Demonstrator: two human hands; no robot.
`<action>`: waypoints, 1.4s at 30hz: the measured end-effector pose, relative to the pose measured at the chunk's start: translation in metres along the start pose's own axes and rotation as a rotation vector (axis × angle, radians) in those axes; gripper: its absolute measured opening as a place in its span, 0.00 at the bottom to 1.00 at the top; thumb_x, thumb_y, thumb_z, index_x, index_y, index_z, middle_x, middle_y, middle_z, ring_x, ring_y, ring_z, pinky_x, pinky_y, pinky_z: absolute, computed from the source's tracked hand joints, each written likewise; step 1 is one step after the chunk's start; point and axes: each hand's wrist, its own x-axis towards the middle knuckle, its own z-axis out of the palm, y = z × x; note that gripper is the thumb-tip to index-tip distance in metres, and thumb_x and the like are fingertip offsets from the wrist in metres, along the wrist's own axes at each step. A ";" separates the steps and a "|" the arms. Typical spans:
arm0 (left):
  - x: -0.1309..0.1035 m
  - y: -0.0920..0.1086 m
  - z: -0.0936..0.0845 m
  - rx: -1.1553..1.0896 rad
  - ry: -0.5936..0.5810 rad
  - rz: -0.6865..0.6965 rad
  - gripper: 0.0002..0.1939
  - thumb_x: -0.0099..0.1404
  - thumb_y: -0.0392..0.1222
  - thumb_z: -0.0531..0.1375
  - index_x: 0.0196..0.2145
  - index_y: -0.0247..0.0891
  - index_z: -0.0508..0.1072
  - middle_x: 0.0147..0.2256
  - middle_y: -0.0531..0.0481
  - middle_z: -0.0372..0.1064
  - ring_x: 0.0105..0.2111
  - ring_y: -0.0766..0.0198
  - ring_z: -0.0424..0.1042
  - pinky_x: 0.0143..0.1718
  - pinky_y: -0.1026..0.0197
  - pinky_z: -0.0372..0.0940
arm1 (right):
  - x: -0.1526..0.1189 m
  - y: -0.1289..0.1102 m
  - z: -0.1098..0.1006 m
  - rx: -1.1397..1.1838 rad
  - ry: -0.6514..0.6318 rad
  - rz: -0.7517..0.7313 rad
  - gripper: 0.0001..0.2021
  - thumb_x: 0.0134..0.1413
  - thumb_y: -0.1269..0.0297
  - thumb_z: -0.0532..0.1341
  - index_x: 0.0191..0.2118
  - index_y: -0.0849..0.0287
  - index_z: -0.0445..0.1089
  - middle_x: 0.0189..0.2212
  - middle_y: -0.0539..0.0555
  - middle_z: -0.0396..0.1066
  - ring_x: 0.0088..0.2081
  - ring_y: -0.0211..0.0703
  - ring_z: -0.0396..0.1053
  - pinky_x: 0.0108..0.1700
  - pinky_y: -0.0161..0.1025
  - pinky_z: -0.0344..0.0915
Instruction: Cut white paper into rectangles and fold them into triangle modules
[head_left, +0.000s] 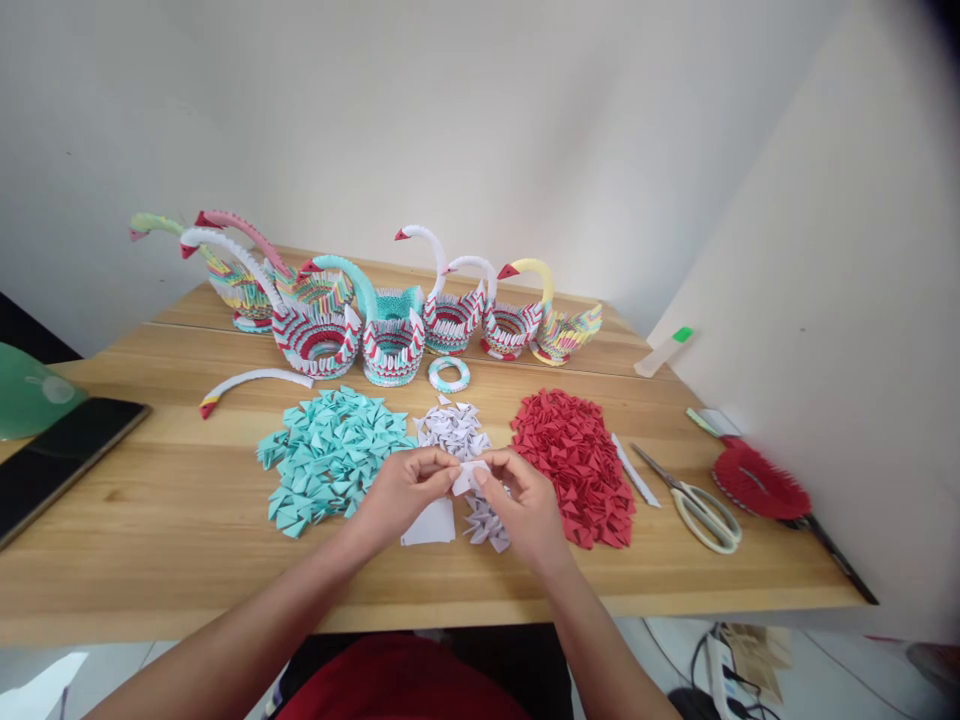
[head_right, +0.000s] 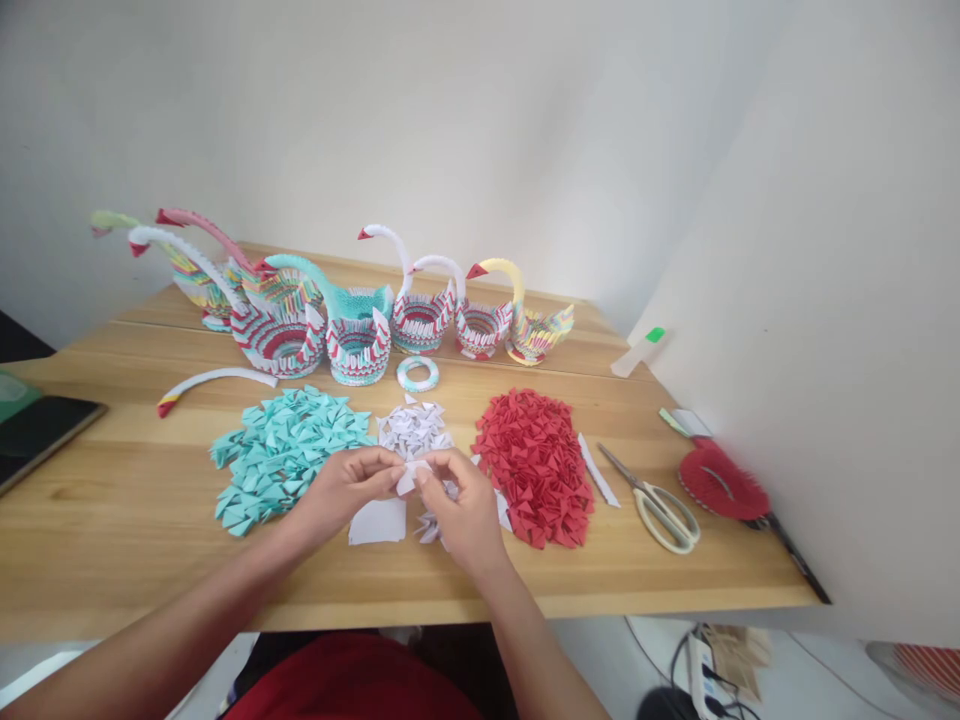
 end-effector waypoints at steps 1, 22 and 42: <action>0.000 0.001 0.000 0.003 0.007 -0.003 0.14 0.55 0.49 0.63 0.29 0.34 0.75 0.25 0.50 0.72 0.25 0.65 0.69 0.29 0.64 0.61 | 0.000 0.000 -0.001 -0.035 0.017 -0.023 0.05 0.57 0.64 0.60 0.35 0.57 0.72 0.30 0.52 0.75 0.33 0.43 0.73 0.35 0.37 0.69; -0.003 0.010 -0.002 -0.153 -0.041 -0.077 0.16 0.54 0.51 0.64 0.24 0.34 0.72 0.22 0.49 0.72 0.24 0.64 0.70 0.32 0.61 0.64 | 0.007 0.006 -0.023 -0.698 -0.056 -0.882 0.15 0.58 0.76 0.59 0.48 0.52 0.71 0.31 0.53 0.73 0.35 0.43 0.69 0.35 0.39 0.67; 0.001 0.006 -0.003 -0.046 0.021 -0.008 0.14 0.55 0.49 0.63 0.25 0.34 0.72 0.22 0.50 0.71 0.23 0.67 0.67 0.28 0.65 0.60 | 0.009 -0.001 -0.025 -0.262 -0.207 -0.289 0.12 0.63 0.66 0.55 0.46 0.54 0.75 0.39 0.56 0.75 0.40 0.45 0.71 0.41 0.41 0.68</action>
